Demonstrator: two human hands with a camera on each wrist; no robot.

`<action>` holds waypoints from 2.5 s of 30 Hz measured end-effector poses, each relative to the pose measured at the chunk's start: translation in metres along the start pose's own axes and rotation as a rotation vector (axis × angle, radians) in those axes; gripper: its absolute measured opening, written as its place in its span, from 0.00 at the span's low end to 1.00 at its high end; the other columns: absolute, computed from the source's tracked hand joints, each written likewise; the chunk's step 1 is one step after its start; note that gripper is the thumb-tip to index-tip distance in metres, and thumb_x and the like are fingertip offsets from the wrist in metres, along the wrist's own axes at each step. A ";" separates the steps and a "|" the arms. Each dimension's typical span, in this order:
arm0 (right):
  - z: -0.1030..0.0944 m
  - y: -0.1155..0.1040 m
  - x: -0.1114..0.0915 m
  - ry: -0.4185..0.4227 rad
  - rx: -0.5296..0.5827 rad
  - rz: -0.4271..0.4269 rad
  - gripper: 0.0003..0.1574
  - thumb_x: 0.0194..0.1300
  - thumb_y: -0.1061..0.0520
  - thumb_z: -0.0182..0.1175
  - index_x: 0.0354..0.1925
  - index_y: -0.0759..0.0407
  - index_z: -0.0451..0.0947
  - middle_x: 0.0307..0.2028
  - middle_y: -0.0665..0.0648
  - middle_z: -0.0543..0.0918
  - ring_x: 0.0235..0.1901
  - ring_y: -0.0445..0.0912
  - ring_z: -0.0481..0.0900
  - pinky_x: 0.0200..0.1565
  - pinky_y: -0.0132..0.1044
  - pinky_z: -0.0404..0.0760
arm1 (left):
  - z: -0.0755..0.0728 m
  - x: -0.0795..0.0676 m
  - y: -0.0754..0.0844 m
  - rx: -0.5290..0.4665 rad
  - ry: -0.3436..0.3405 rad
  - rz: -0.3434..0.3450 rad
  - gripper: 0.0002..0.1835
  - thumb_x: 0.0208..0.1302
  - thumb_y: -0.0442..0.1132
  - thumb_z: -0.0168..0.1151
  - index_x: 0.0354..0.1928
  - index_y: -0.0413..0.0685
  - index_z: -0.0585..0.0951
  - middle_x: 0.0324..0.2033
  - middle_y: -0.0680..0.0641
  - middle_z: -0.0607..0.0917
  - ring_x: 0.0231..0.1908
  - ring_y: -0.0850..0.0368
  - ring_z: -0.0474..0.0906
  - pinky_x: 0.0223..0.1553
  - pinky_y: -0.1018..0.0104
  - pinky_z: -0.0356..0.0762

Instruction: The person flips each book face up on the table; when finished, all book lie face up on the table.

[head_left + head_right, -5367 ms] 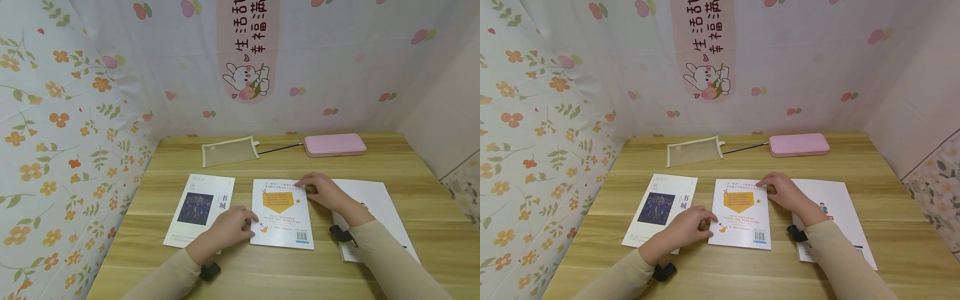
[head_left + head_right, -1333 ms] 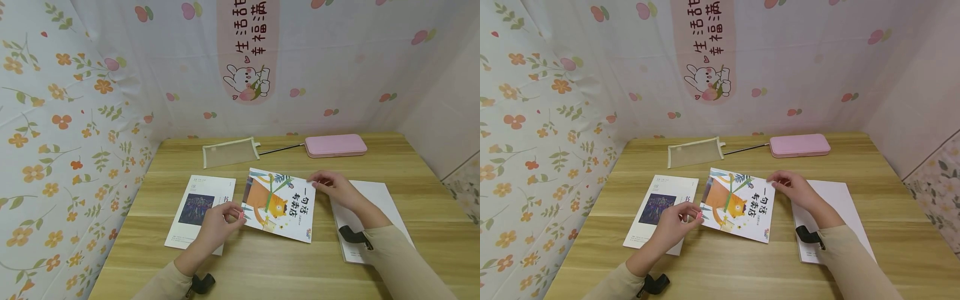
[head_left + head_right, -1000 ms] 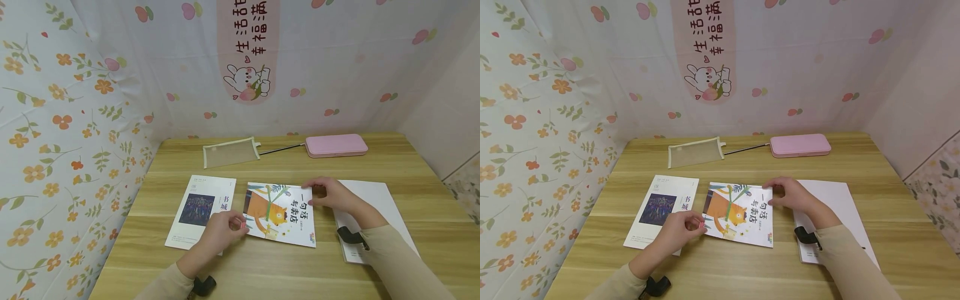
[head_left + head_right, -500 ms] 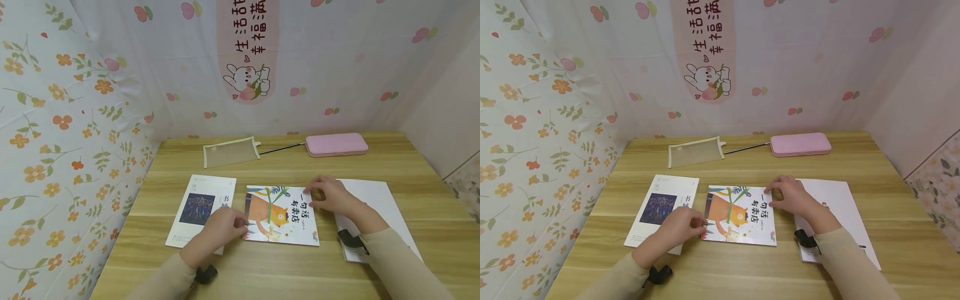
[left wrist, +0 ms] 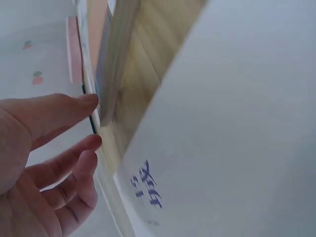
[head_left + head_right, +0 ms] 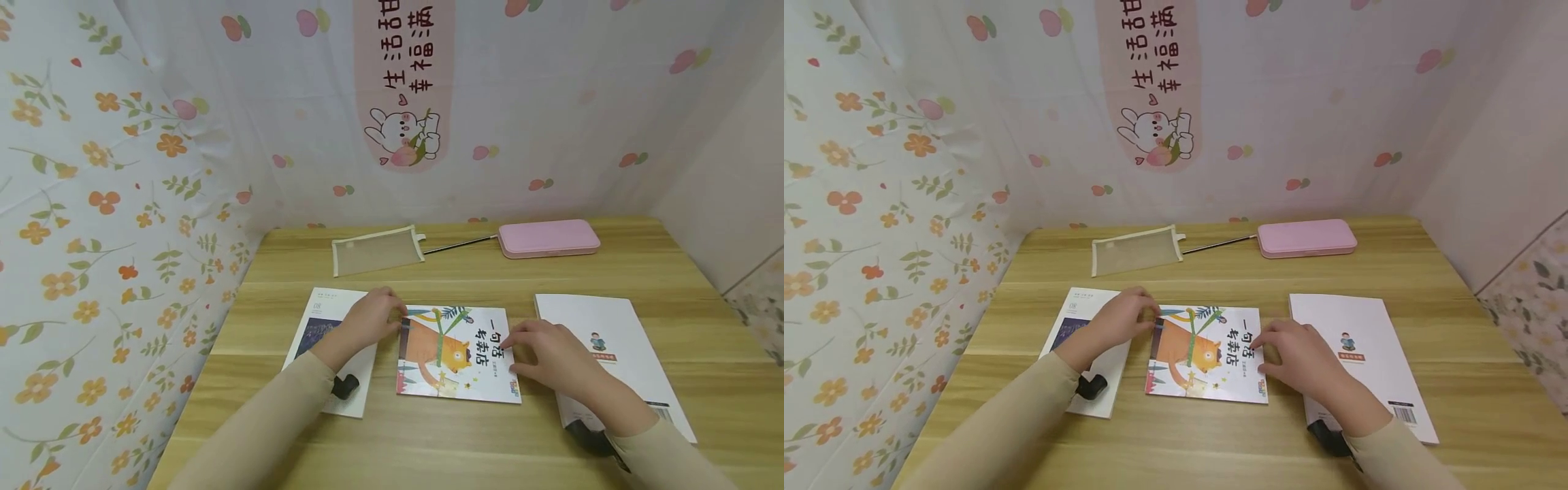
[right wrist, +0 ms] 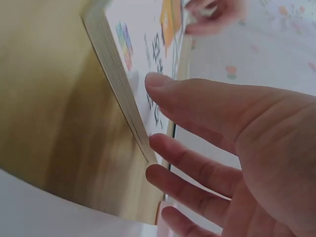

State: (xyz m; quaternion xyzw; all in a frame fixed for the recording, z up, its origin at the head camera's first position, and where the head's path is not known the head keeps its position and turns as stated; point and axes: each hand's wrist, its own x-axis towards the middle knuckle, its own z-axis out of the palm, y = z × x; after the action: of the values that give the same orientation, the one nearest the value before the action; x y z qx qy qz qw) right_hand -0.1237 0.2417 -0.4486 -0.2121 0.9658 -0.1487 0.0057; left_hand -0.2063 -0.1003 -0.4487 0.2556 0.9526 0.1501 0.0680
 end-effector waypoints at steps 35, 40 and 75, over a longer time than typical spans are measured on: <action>0.002 0.009 -0.012 0.046 -0.074 0.015 0.20 0.48 0.49 0.82 0.42 0.41 0.91 0.45 0.47 0.86 0.50 0.53 0.80 0.47 0.57 0.75 | 0.002 -0.016 -0.007 0.028 -0.043 0.004 0.08 0.66 0.43 0.72 0.45 0.52 0.90 0.45 0.52 0.88 0.50 0.53 0.81 0.56 0.57 0.80; 0.004 0.015 -0.005 0.086 -0.074 0.003 0.18 0.48 0.56 0.82 0.39 0.43 0.92 0.42 0.48 0.87 0.47 0.54 0.82 0.44 0.56 0.78 | 0.003 -0.026 -0.005 0.034 -0.057 0.025 0.06 0.66 0.41 0.72 0.42 0.53 0.90 0.39 0.55 0.88 0.42 0.59 0.80 0.47 0.61 0.80; 0.006 0.028 0.080 -0.021 0.120 0.087 0.19 0.60 0.64 0.74 0.48 0.47 0.91 0.48 0.56 0.89 0.49 0.54 0.84 0.51 0.56 0.82 | 0.017 -0.066 0.018 -0.282 -0.194 0.161 0.08 0.59 0.40 0.77 0.40 0.50 0.89 0.22 0.62 0.84 0.23 0.74 0.73 0.31 0.76 0.73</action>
State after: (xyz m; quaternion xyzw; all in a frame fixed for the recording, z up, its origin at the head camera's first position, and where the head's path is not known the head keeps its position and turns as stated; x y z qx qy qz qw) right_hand -0.2073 0.2317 -0.4584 -0.1710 0.9634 -0.2036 0.0350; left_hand -0.1375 -0.1145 -0.4559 0.3320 0.8877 0.2619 0.1823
